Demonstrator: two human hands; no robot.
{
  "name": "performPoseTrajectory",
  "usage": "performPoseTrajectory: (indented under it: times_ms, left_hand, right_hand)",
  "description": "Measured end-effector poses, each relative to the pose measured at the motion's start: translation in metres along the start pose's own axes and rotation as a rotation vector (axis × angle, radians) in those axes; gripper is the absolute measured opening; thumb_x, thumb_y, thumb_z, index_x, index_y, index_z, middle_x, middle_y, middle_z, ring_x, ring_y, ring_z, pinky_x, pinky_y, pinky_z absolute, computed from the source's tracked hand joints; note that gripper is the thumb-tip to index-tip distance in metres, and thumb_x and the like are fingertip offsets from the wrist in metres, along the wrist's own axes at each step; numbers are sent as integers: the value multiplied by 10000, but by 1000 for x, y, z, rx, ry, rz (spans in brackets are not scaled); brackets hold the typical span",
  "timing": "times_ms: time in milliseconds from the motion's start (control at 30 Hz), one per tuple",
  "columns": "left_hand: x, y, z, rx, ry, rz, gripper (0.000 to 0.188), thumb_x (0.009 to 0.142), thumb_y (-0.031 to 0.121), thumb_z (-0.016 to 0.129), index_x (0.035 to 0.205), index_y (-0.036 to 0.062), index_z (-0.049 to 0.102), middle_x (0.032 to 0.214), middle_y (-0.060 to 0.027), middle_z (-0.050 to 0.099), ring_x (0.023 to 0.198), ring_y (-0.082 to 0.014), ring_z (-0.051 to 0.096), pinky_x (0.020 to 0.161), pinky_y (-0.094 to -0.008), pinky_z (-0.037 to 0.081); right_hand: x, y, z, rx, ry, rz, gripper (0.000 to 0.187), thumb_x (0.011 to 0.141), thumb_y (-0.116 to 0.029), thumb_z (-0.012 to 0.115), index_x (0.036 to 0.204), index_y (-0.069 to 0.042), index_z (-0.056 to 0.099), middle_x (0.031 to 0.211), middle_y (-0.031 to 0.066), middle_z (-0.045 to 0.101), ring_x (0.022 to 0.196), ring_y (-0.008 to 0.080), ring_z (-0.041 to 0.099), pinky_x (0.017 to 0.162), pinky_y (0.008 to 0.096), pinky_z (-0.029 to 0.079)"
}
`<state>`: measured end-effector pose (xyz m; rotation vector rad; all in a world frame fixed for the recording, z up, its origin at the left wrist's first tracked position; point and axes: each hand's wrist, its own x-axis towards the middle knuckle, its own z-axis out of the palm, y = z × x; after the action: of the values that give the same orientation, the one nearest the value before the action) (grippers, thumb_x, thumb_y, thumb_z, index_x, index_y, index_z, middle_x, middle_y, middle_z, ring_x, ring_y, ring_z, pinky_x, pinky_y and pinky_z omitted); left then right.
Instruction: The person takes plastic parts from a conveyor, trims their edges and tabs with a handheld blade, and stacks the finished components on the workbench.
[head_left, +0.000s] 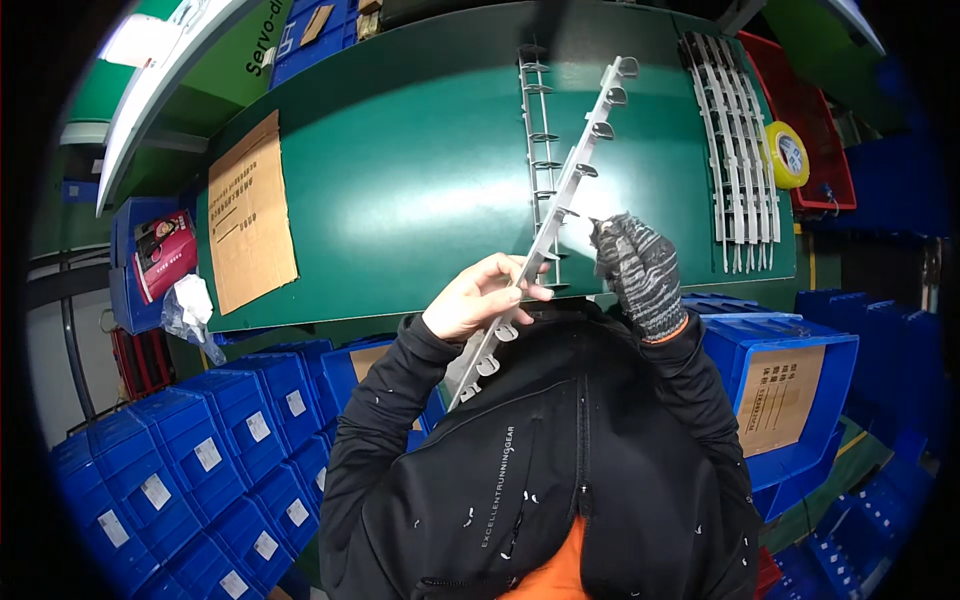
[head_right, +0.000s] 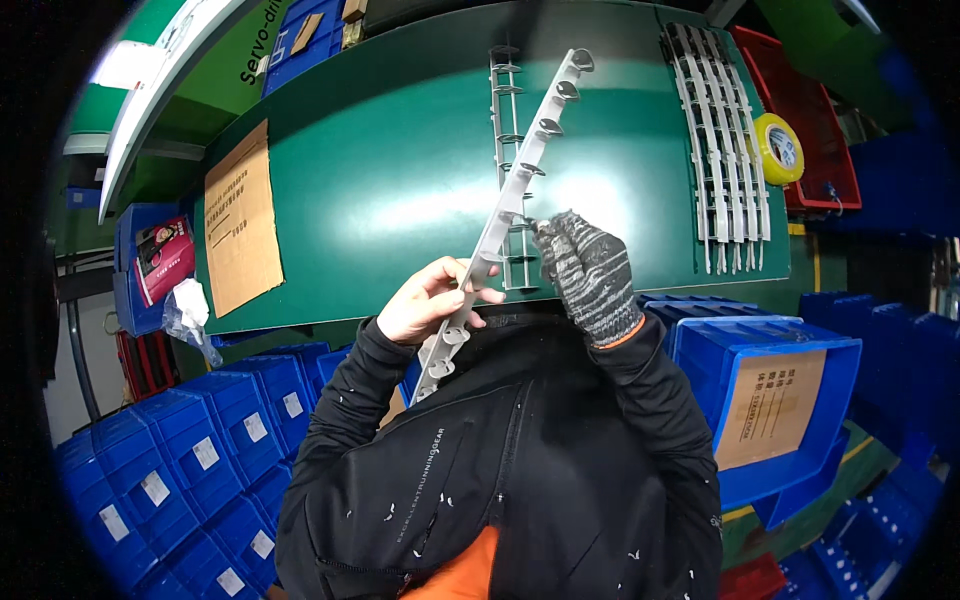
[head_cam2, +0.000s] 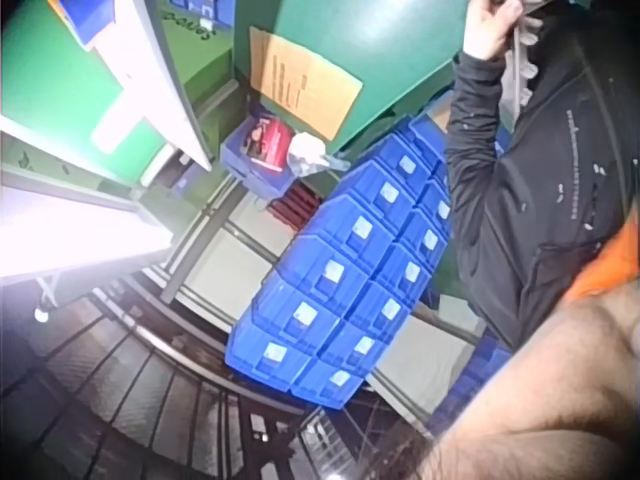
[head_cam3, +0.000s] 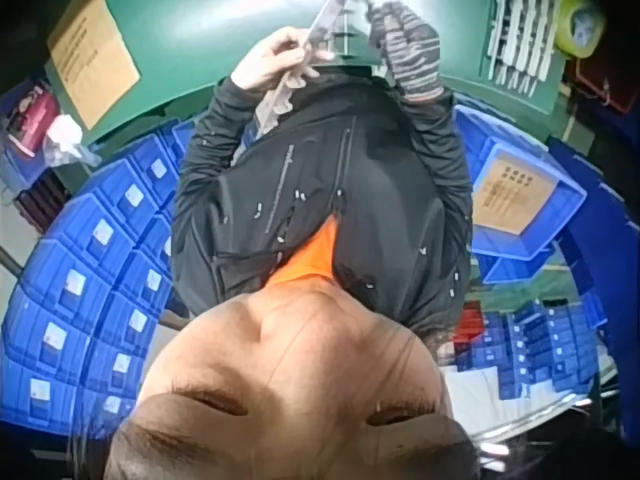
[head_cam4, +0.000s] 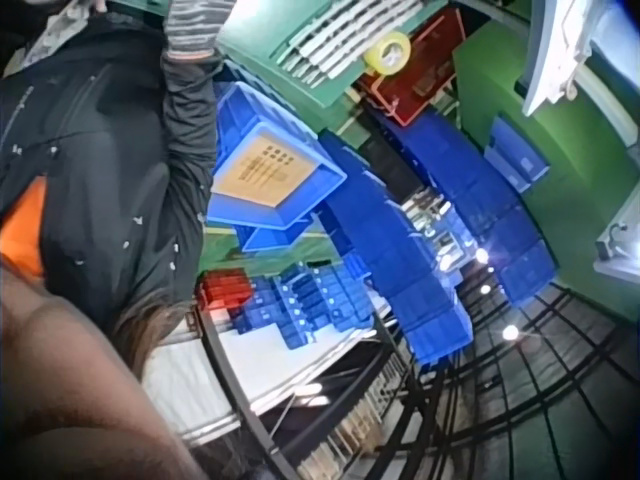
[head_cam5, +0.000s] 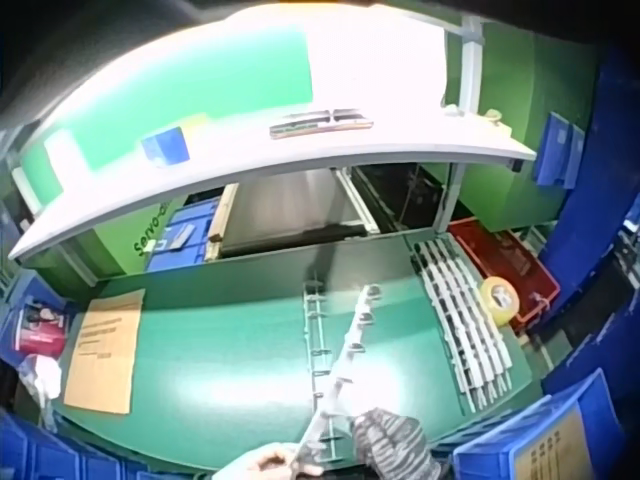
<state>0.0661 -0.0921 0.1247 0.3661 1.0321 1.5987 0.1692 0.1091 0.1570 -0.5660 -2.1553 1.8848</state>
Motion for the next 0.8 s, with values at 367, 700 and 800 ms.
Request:
performPoseTrajectory:
  times_ms: [367,700,800]
  left_hand:
    - [2,13,19,1008,264,315,142,735,69,599,848,30,524,1115,-100,457,795,-129,493,655,-225,419]
    - [8,10,22,997,360,319,138,735,63,599,850,34,528,1101,-101,459,726,-106,491,574,-212,427]
    - [11,7,24,1101,402,348,160,725,63,613,860,35,532,1107,-112,459,771,-151,524,625,-241,445]
  right_hand:
    - [12,13,12,-561,69,-259,147,811,-164,534,792,-32,598,690,140,576,632,306,564,572,380,445]
    - [0,14,15,-339,-55,-264,111,791,-104,531,780,-9,588,672,143,568,599,300,554,552,356,435]
    - [1,12,17,-181,79,-112,133,785,-117,578,817,11,593,667,122,568,580,207,553,551,307,433]
